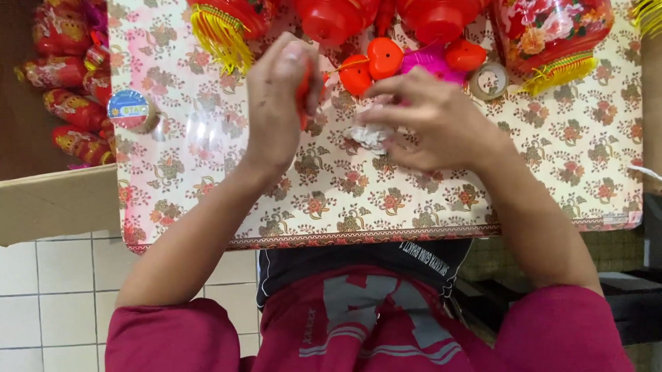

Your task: Assembling small plastic decorative lanterns by joining various components like bases, handles, and bodies.

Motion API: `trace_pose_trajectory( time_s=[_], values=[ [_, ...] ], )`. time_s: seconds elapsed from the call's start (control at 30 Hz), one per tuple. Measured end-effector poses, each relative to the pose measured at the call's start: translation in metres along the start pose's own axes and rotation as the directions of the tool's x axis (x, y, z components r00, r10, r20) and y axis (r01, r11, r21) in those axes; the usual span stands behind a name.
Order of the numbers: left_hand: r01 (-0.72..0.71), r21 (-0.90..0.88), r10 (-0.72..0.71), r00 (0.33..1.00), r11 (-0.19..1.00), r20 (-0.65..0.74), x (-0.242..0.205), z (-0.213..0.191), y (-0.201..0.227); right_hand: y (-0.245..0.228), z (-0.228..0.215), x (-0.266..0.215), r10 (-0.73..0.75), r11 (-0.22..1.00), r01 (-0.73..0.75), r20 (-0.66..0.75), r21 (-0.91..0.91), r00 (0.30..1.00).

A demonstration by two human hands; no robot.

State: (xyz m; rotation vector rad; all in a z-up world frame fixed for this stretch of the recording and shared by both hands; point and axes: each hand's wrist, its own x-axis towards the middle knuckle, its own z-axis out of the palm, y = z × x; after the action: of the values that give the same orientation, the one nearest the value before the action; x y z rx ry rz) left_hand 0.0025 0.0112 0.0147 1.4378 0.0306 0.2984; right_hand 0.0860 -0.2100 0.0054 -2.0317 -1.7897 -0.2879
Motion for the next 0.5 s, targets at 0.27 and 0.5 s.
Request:
trace_pose_trajectory(
  time_s=[0.27,0.5],
  values=[
    [-0.338,0.536,0.156,0.921,0.774,0.357,-0.009,0.012,0.006,0.002,0.019,-0.015,0.069,0.995,-0.074,0.077,0.065,0.995],
    [-0.221,0.147,0.213,0.975,0.964,0.07,0.002,-0.006,0.0,-0.004,0.008,-0.009,0.137,0.98,-0.118,0.111,-0.16,0.984]
  ],
)
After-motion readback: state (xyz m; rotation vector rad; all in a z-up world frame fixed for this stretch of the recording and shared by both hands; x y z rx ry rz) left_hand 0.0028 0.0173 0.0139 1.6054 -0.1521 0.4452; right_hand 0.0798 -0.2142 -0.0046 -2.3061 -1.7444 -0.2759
